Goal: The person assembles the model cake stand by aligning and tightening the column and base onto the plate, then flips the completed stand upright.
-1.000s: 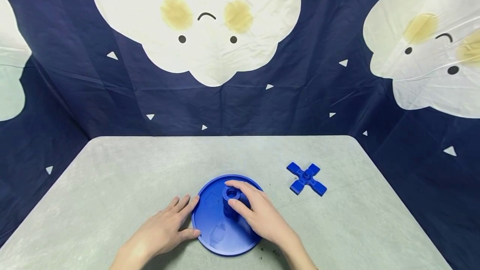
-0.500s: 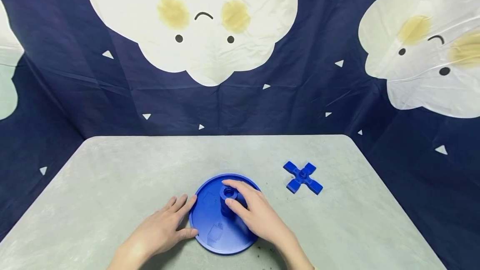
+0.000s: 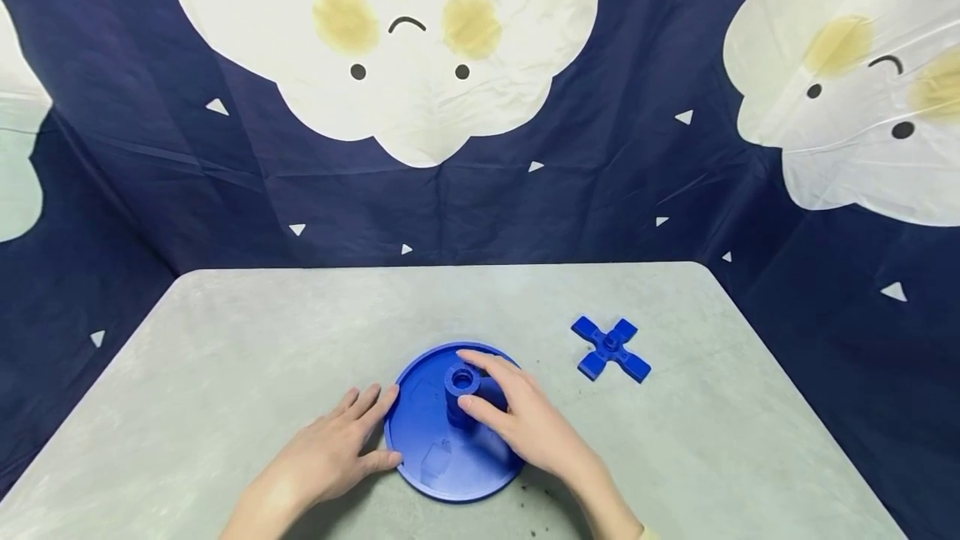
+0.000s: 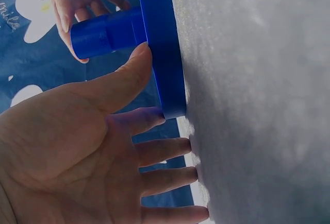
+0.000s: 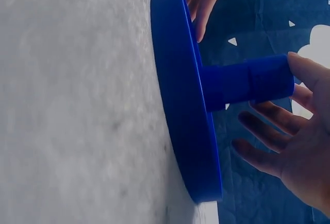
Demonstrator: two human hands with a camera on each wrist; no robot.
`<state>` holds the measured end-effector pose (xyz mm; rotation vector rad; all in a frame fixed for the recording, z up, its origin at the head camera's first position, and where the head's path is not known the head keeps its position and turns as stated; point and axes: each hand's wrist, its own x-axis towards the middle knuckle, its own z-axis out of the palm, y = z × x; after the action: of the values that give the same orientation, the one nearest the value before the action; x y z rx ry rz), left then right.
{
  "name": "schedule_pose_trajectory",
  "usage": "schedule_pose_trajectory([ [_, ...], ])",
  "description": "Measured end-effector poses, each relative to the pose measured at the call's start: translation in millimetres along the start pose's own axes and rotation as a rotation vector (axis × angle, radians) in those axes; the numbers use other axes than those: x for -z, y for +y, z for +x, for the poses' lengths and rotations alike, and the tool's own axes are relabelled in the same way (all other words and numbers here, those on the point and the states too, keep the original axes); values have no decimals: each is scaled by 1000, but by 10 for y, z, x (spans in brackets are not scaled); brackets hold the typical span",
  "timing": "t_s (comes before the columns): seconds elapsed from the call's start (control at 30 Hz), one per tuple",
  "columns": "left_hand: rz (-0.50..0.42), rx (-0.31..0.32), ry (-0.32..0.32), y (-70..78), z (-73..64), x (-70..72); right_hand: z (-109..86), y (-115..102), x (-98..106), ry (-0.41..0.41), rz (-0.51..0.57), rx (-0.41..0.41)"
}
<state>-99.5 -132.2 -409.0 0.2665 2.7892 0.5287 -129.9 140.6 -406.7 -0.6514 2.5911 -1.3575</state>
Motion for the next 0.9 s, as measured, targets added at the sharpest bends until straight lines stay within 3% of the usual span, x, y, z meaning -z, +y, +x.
schedule_pose_trajectory([
  [0.17, -1, -13, 16, -3, -2, -4, -30, 89, 79, 48, -33, 58],
  [0.37, -5, -10, 0, -7, 13, -8, -68, 172, 181, 107, -86, 67],
  [0.57, -6, -7, -4, -11, 14, -4, -94, 222, 290, 180, -179, 108],
  [0.9, -5, -17, 4, 5, 13, 5, -152, 327, 492, 269, -343, 106],
])
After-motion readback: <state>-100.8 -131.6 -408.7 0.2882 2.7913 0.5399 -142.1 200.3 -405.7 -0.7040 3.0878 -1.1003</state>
